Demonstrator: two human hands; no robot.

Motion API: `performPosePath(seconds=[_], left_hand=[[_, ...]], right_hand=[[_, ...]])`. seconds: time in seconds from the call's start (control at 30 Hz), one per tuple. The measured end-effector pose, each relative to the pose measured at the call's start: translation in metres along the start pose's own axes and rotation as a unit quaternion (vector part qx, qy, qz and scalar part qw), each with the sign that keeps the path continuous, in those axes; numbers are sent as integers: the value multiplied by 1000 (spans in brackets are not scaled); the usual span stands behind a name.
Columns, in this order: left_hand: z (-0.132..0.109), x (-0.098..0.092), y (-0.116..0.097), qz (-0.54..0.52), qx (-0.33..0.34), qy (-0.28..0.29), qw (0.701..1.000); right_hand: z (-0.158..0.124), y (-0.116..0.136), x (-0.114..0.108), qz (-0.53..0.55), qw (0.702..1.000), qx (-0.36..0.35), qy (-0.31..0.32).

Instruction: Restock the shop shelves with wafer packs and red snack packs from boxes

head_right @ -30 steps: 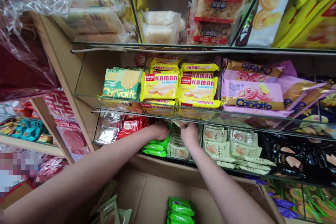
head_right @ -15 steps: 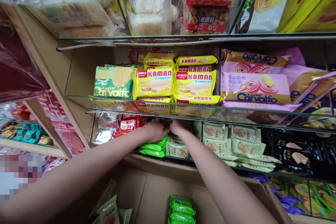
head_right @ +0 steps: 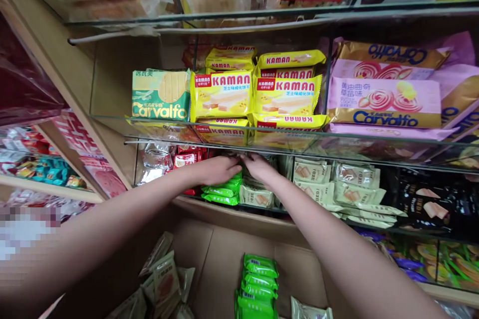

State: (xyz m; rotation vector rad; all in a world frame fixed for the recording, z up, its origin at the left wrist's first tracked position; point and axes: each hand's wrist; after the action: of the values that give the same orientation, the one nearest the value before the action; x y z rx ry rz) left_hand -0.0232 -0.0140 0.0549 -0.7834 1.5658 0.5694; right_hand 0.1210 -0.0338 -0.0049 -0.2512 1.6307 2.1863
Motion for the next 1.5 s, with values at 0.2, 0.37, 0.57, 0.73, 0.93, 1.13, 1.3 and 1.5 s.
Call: performPosePath(seconds=[0.2,0.37,0.57,0.73,0.93,1.13,1.3,1.5], left_hand=[[-71,26,28,15,124,-98,987],[-75,49,28,84,103,-170,976],[-59,35,27,98,87,-157,979],[-65,39,29,47,117,-208,970],[-109,57,49,-81,238,-275,928],[-113,74,65,-180,200,-299,916],[-115,75,63,-211,174,-307,911],[-123,74,58,-193,204,-234,931]], right_hand=[[-63,18,2,-151,971,-94,161],[-70,19,11,-283,932,-199,106],[-61,24,13,-268,943,-181,81],[-89,44,6,-256,943,-213,23],[-173,23,0,-247,914,-164,276],[-207,-79,21,-318,873,16,371],[-210,-95,25,-311,880,-3,358],[-211,-64,25,-355,878,0,321]])
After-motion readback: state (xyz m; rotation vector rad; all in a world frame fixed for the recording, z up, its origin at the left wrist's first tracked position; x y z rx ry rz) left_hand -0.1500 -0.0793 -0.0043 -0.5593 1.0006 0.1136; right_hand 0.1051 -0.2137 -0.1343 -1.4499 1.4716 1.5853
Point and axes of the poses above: each hand's wrist, its own z-axis towards the middle knuckle, its own x-axis out of the palm, y = z × x, and after that the axes turned 12 degrees about -x, right-handed
